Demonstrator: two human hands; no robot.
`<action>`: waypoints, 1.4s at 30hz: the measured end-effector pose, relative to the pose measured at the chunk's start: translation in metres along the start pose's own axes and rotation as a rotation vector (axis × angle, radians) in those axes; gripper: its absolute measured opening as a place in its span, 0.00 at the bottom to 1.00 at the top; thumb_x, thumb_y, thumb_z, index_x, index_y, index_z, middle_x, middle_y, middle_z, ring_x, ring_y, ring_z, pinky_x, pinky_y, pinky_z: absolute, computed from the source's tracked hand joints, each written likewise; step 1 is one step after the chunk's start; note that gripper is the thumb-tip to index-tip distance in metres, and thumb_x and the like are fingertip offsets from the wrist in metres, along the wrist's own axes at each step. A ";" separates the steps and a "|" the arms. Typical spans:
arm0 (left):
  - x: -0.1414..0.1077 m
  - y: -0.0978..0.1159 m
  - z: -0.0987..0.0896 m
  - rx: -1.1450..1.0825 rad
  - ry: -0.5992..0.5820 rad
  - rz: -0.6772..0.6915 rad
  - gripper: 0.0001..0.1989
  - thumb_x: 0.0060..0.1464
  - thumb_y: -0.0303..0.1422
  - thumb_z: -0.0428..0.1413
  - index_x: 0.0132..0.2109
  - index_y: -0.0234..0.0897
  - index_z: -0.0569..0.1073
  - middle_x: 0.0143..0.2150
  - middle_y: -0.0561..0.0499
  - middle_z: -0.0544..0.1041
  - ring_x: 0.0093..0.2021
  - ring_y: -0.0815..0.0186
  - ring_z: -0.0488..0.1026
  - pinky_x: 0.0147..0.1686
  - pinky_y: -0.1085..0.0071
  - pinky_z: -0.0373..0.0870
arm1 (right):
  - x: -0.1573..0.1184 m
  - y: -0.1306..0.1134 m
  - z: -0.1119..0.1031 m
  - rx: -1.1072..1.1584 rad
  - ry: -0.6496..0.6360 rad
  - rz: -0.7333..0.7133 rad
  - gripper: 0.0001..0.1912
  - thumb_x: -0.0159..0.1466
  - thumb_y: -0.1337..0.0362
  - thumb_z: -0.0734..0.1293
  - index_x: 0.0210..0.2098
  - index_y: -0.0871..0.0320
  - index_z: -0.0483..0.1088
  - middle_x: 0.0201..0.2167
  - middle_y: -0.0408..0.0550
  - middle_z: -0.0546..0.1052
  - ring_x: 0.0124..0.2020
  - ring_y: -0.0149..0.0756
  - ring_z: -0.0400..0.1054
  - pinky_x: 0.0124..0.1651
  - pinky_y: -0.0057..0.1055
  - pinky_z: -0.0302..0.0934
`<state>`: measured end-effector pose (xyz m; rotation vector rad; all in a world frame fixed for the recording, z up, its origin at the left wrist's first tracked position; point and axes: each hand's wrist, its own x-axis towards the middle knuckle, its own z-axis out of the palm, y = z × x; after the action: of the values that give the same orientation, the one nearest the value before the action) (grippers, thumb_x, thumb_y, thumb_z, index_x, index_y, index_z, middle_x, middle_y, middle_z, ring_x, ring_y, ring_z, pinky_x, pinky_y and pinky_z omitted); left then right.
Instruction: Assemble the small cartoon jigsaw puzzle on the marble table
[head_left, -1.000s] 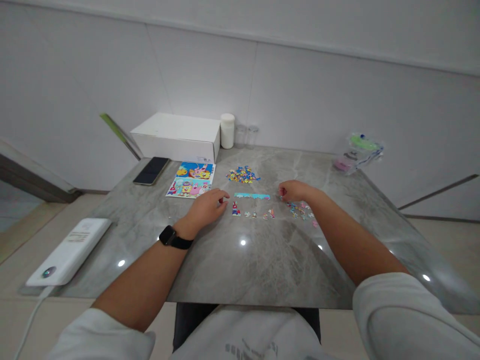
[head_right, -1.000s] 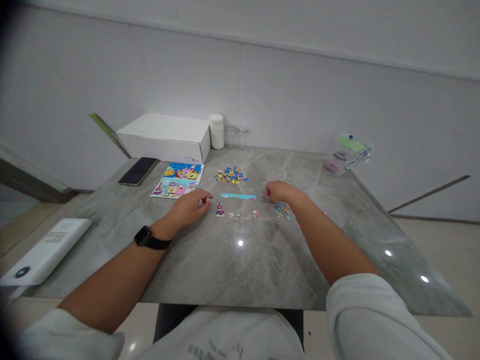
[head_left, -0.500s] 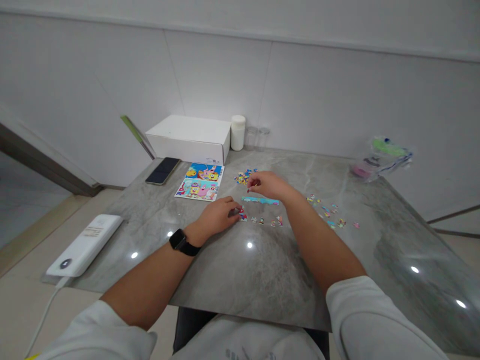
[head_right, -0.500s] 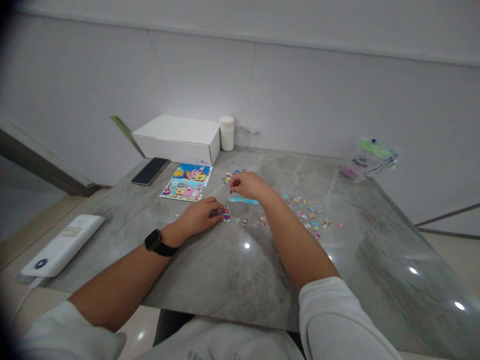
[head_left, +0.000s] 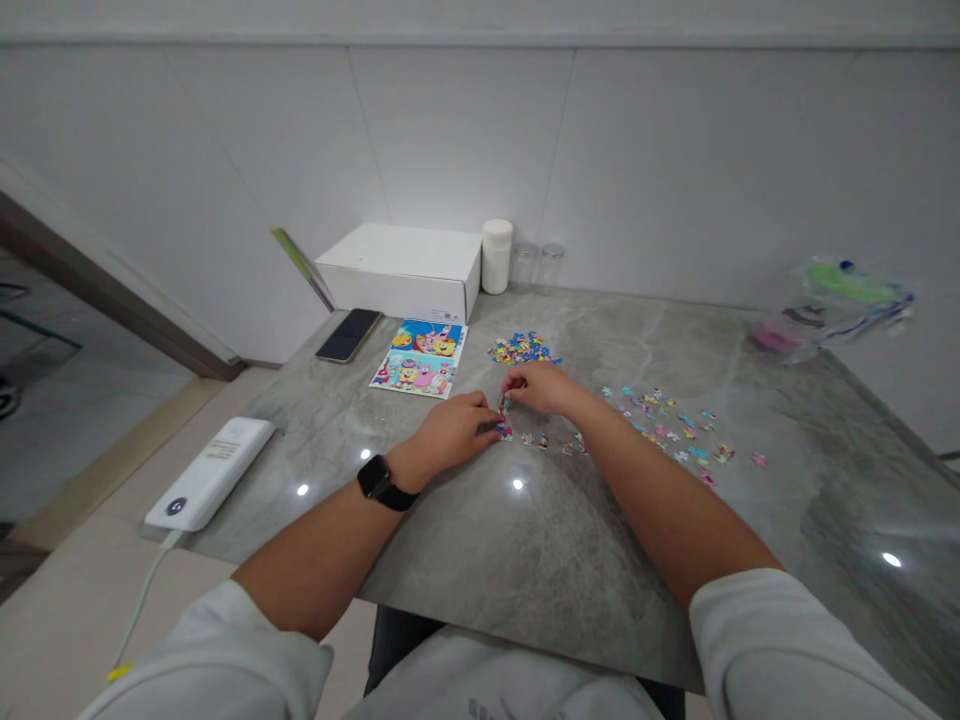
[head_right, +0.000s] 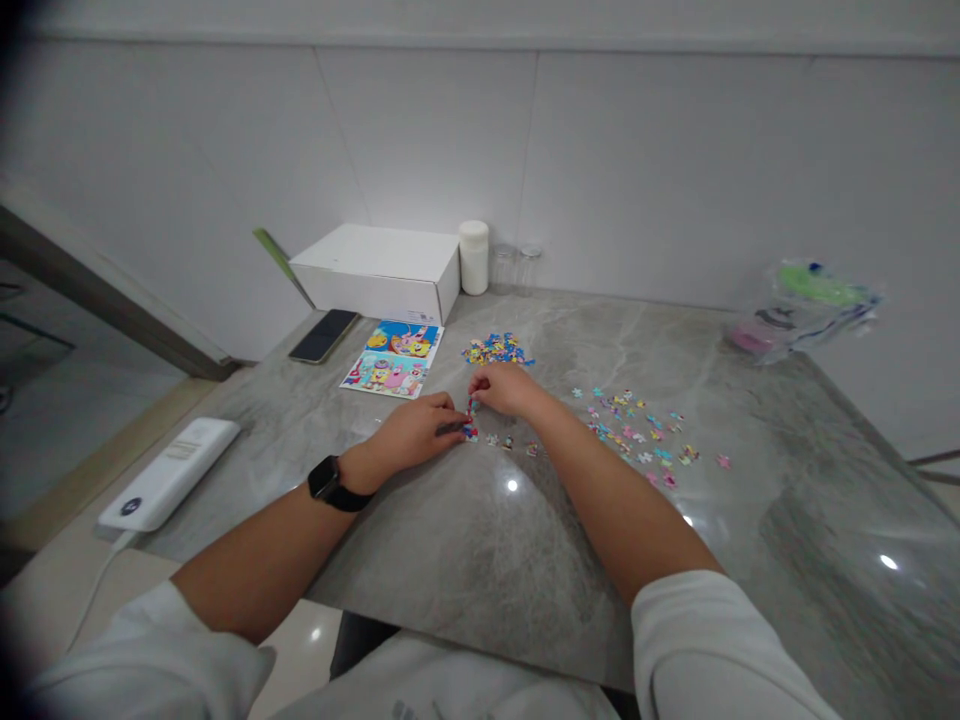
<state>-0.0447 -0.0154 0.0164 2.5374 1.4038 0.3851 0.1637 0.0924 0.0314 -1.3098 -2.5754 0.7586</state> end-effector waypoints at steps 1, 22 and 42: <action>0.000 0.001 -0.001 0.005 -0.005 -0.002 0.15 0.68 0.41 0.60 0.56 0.47 0.83 0.47 0.47 0.77 0.44 0.61 0.77 0.44 0.67 0.73 | 0.000 0.000 0.001 -0.003 -0.002 0.000 0.07 0.65 0.71 0.73 0.39 0.55 0.83 0.36 0.44 0.85 0.38 0.33 0.77 0.41 0.25 0.63; 0.000 0.006 -0.004 0.006 -0.016 0.018 0.15 0.67 0.39 0.60 0.57 0.43 0.82 0.52 0.46 0.79 0.49 0.59 0.78 0.52 0.64 0.74 | -0.003 -0.008 0.007 -0.173 0.025 0.023 0.07 0.66 0.67 0.72 0.41 0.53 0.84 0.41 0.46 0.87 0.43 0.39 0.79 0.46 0.29 0.66; 0.005 0.005 -0.005 0.008 -0.029 0.158 0.13 0.68 0.34 0.58 0.56 0.38 0.81 0.61 0.43 0.80 0.59 0.55 0.77 0.61 0.57 0.70 | 0.002 0.007 0.001 -0.238 0.116 0.071 0.08 0.68 0.67 0.70 0.44 0.55 0.83 0.45 0.51 0.85 0.48 0.42 0.77 0.51 0.32 0.65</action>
<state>-0.0398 -0.0136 0.0238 2.6582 1.2013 0.3683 0.1676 0.0971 0.0269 -1.4700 -2.5998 0.3817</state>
